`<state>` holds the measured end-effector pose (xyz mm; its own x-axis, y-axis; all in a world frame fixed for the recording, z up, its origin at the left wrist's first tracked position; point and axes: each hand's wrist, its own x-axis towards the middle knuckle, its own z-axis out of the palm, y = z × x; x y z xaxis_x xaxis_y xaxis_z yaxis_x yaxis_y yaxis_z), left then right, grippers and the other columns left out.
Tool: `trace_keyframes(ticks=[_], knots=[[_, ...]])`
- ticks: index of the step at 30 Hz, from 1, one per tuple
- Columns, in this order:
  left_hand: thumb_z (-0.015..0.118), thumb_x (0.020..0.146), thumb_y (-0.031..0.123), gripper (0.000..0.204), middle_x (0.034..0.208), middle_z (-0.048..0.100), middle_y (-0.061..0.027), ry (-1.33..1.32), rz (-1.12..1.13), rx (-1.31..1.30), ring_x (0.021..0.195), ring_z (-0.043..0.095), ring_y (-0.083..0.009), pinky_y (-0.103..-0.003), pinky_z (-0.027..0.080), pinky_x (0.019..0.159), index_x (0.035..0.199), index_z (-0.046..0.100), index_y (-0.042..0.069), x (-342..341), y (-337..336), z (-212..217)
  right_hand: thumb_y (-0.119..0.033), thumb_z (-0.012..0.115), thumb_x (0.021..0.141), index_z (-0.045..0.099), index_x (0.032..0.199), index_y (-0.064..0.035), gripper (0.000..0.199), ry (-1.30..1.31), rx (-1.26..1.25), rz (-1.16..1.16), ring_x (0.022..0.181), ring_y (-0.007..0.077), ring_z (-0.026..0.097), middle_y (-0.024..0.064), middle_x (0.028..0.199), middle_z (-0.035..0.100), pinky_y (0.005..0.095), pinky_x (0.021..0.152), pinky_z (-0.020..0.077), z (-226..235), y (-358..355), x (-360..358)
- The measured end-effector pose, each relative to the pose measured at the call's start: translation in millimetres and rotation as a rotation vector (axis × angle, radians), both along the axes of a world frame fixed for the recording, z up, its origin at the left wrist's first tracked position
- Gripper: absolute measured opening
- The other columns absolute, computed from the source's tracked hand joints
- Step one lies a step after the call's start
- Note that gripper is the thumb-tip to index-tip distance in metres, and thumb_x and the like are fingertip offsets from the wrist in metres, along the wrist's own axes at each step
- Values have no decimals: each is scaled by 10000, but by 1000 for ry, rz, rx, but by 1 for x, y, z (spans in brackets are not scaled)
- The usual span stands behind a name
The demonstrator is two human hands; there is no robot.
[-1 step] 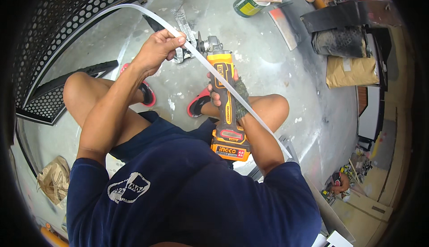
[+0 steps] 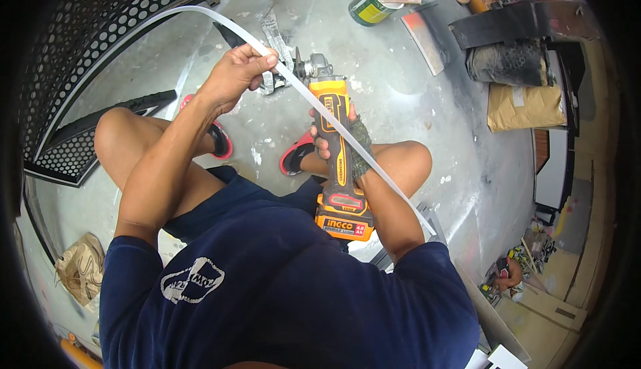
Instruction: Using an angle grinder to cut a strip of white trim molding while sitting on the floor.
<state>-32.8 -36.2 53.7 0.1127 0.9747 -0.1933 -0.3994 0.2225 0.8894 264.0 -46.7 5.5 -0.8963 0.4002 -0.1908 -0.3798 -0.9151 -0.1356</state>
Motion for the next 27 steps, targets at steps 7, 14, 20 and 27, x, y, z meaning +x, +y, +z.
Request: trace_keyframes(ticks=[7,14,20,27], knots=[[719,876,212,195,814,652,-10,0,15,6,553,443,-41,-182,334,486,976,672,51,-1,5,1,-520,591,860,326,1434,-26,802,-5,-37,16,845,357,642,291,1181,542,481,706,547,8,4,-3],[685,902,213,210,879,649,-19,-42,61,45,573,453,-42,-175,355,511,1020,648,42,6,27,34,-706,474,866,367,1388,-26,863,-413,180,-29,628,273,634,220,941,594,388,536,560,38,-14,-9],[684,906,207,187,880,653,-21,-15,120,68,570,421,-49,-179,347,522,1016,639,63,-1,74,67,-612,502,888,460,1298,-9,731,-584,207,-33,636,232,645,162,877,618,377,569,584,78,-16,-9],[677,916,269,188,884,654,18,1,163,48,585,411,-48,-211,336,537,961,615,98,-6,118,102,-347,710,836,521,1117,-25,468,-854,387,-35,700,172,629,95,859,587,343,606,584,121,-38,-4]])
